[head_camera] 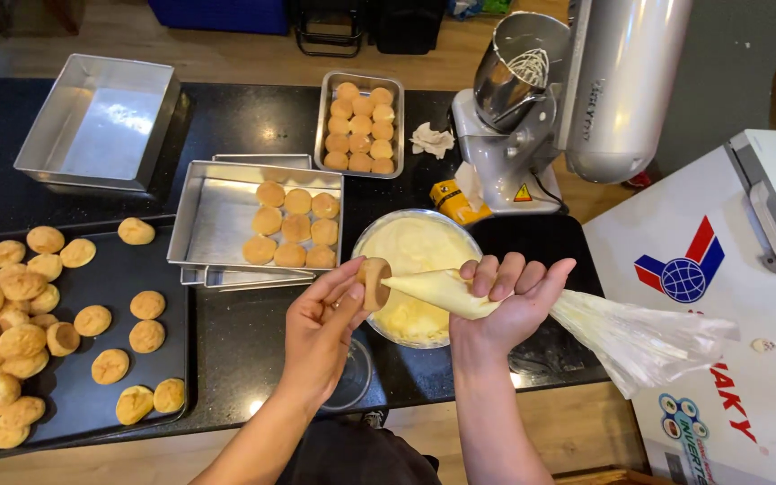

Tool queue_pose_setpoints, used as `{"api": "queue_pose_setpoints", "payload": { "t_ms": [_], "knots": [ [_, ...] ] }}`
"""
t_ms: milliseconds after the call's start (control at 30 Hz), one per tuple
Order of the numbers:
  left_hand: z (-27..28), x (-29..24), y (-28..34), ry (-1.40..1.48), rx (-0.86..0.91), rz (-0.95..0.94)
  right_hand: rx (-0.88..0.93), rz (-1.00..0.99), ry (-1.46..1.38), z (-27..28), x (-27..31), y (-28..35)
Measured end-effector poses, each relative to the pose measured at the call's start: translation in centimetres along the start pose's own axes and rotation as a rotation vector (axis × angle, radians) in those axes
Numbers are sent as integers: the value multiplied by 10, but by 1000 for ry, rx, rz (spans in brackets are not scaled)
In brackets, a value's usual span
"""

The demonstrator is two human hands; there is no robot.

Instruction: Filling baked cream puff shells with cream using a piping bag and arranging them in a tray.

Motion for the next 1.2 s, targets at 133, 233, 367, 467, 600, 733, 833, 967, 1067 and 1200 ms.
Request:
{"api": "queue_pose_setpoints", "payload": {
  "t_ms": [133,233,367,467,600,733,833,967,1067,1200],
  "knots": [
    [-3,5,0,-92,153,-84,14,47,-8,9,5,-8],
    [0,12,-2,-163,203,-108,43,51,1,19,2,-16],
    [2,18,-2,-185,229,-117,47,72,79,18,4,-19],
    [2,20,-2,-187,225,-111,62,63,83,24,1,-24],
    [1,22,-1,-197,220,-102,84,61,91,26,-2,-27],
    [-2,20,0,-203,218,-104,72,43,105,25,-3,-25],
    [-3,19,1,-205,211,-101,49,40,122,24,-3,-24],
    [-4,18,2,-208,208,-97,38,42,133,26,-4,-25],
    [-3,20,0,-208,212,-95,27,54,128,25,-3,-24],
    [-2,23,-1,-207,209,-89,7,54,124,22,-1,-22]
  ]
}}
Point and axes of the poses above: each hand's wrist, its own y-axis away from the middle knuckle, its own z-axis out of the back of the hand, x = y × z, the point moved 5 cm from there along -y, towards the middle knuckle, and after that the axes turned 8 degrees about y, right-handed, at the moved point
